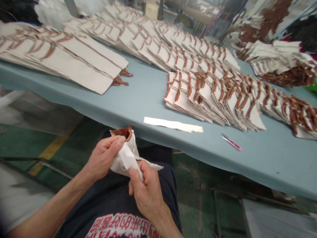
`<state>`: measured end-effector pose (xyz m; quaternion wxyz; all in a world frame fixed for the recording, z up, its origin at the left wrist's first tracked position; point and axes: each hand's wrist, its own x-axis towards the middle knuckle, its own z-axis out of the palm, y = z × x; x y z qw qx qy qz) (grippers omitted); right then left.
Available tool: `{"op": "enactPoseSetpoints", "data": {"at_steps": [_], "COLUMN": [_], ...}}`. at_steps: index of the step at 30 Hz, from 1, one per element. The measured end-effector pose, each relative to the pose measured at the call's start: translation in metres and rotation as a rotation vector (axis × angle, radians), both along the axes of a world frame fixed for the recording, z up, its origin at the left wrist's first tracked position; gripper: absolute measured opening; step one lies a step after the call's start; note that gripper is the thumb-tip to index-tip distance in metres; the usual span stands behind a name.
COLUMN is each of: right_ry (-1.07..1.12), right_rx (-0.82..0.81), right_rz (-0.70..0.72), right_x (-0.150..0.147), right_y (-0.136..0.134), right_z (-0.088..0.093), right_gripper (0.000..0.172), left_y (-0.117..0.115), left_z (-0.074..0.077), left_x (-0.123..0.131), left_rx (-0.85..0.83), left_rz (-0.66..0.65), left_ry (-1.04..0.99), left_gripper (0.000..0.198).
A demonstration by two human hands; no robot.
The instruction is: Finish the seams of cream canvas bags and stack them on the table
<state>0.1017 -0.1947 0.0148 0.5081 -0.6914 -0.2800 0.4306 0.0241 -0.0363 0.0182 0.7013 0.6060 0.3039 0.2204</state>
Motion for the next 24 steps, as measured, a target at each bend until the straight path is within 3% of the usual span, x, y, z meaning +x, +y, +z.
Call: {"op": "enactPoseSetpoints", "data": {"at_steps": [7, 12, 18, 24], "right_ry": [0.056, -0.093, -0.403, -0.433], "right_rx": [-0.013, -0.079, -0.195, -0.172], "right_rz": [-0.040, -0.098, -0.133, -0.265], "right_x": [-0.006, -0.003, 0.027, 0.059], "right_y": [-0.020, -0.044, -0.075, -0.079], "right_z": [-0.012, -0.024, -0.033, -0.020], "right_gripper": [0.055, 0.061, 0.062, 0.059], "left_y": [0.010, 0.017, 0.024, 0.020], "left_z": [0.010, 0.018, 0.026, 0.036], "left_x": [-0.008, -0.009, -0.012, -0.016], "left_rx": [0.219, 0.327, 0.368, 0.338], "left_rz": [-0.045, -0.081, -0.115, -0.165], "left_ry": [0.014, 0.066, 0.021, -0.021], "left_gripper": [0.050, 0.046, 0.044, 0.046]}}
